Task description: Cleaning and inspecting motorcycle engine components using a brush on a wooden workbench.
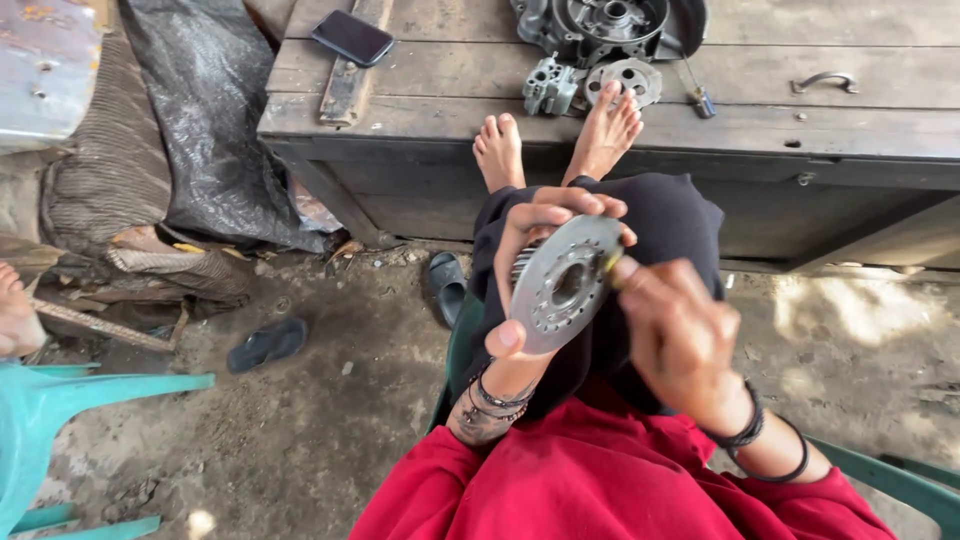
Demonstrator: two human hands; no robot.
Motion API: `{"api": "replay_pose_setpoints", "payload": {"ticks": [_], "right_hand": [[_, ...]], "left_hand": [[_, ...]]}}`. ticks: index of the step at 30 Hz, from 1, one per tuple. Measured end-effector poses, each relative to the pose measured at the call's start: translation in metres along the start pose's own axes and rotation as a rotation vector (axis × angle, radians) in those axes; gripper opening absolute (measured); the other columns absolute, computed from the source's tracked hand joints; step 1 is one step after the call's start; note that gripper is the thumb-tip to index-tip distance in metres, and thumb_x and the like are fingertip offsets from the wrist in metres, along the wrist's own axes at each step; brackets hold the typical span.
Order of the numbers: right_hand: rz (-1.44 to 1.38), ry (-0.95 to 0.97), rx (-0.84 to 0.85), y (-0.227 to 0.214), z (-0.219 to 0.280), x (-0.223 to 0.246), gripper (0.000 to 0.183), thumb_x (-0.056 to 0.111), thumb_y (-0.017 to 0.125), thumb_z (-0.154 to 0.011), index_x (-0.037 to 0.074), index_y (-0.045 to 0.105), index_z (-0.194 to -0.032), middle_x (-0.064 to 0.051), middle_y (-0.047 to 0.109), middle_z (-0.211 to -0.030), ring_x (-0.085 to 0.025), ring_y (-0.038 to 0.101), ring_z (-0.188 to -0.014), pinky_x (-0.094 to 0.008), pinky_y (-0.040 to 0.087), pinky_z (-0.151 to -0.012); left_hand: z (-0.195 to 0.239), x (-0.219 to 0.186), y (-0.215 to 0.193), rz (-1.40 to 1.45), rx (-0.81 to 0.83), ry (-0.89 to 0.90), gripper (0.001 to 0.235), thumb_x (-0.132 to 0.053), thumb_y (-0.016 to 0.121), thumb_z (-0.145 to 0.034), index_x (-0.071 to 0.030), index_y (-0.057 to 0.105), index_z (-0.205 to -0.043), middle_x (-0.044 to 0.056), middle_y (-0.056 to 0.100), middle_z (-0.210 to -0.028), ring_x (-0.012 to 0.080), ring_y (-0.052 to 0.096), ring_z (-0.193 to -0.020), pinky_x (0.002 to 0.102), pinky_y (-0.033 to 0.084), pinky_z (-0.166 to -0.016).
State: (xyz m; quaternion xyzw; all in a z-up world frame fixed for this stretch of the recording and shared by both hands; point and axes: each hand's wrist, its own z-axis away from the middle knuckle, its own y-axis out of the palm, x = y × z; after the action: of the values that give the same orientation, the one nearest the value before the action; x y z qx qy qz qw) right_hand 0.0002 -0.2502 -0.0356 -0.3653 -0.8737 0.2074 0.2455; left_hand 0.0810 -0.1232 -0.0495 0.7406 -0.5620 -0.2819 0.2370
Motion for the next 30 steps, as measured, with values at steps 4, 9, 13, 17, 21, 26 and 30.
{"api": "replay_pose_setpoints", "payload": {"ticks": [4, 9, 13, 17, 21, 26, 30], "right_hand": [[-0.182, -0.005, 0.067, 0.005, 0.018, 0.020, 0.025, 0.003, 0.059, -0.096, 0.003, 0.075, -0.115, -0.009, 0.068, -0.081, -0.025, 0.059, -0.046, -0.023, 0.050, -0.043], [-0.066, 0.038, 0.022, -0.010, -0.001, -0.003, 0.019, 0.006, 0.060, -0.101, -0.002, 0.072, -0.114, -0.011, 0.073, -0.091, -0.025, 0.059, -0.053, -0.030, 0.049, -0.045], [-0.046, 0.083, 0.044, -0.006, 0.016, -0.004, 0.031, 0.009, 0.057, -0.102, -0.008, 0.067, -0.126, -0.016, 0.066, -0.085, -0.034, 0.061, -0.054, -0.037, 0.048, -0.044], [-0.039, 0.103, 0.089, 0.007, 0.031, 0.016, 0.031, 0.007, 0.066, -0.094, -0.011, 0.067, -0.119, -0.012, 0.070, -0.076, -0.032, 0.065, -0.048, -0.031, 0.052, -0.046], [0.012, 0.129, 0.060, 0.001, 0.016, 0.007, 0.035, 0.009, 0.067, -0.095, -0.011, 0.065, -0.124, -0.006, 0.068, -0.066, -0.028, 0.065, -0.046, -0.034, 0.053, -0.046], [-0.050, 0.215, -0.033, 0.012, 0.021, 0.004, 0.036, 0.004, 0.060, -0.101, -0.015, 0.058, -0.130, 0.000, 0.068, -0.067, -0.017, 0.062, -0.045, -0.026, 0.051, -0.050], [0.080, 0.095, 0.047, 0.020, 0.036, 0.020, 0.034, 0.014, 0.067, -0.095, -0.010, 0.067, -0.119, -0.005, 0.071, -0.069, -0.027, 0.068, -0.051, -0.035, 0.055, -0.055]], "left_hand": [[-0.014, -0.017, 0.015, -0.027, 0.045, -0.031, 0.064, -0.038, 0.080, -0.089, 0.004, 0.055, -0.130, 0.025, 0.054, -0.128, 0.0430, 0.053, -0.128, 0.062, 0.044, -0.102], [0.002, 0.003, -0.003, 0.039, 0.021, -0.019, 0.090, -0.052, 0.088, -0.073, 0.013, 0.049, -0.121, 0.040, 0.048, -0.121, 0.0598, 0.050, -0.125, 0.062, 0.047, -0.099], [0.002, 0.001, 0.000, -0.038, 0.030, -0.012, 0.086, -0.051, 0.092, -0.072, 0.012, 0.050, -0.114, 0.040, 0.052, -0.115, 0.0623, 0.052, -0.121, 0.066, 0.049, -0.095], [0.005, -0.003, -0.007, -0.034, -0.010, -0.014, 0.087, -0.054, 0.090, -0.071, 0.005, 0.049, -0.120, 0.036, 0.053, -0.124, 0.0563, 0.053, -0.125, 0.067, 0.046, -0.095], [0.005, -0.001, -0.003, -0.102, 0.020, -0.012, 0.081, -0.054, 0.085, -0.069, 0.002, 0.050, -0.114, 0.032, 0.055, -0.118, 0.0533, 0.054, -0.122, 0.061, 0.045, -0.099], [0.007, -0.002, 0.000, -0.108, 0.007, -0.031, 0.076, -0.047, 0.084, -0.062, 0.006, 0.051, -0.106, 0.033, 0.055, -0.111, 0.0556, 0.053, -0.122, 0.057, 0.049, -0.097], [-0.001, -0.004, -0.004, -0.128, 0.047, 0.038, 0.072, -0.050, 0.079, -0.074, 0.000, 0.052, -0.118, 0.029, 0.057, -0.124, 0.0502, 0.055, -0.125, 0.060, 0.046, -0.099]]}}
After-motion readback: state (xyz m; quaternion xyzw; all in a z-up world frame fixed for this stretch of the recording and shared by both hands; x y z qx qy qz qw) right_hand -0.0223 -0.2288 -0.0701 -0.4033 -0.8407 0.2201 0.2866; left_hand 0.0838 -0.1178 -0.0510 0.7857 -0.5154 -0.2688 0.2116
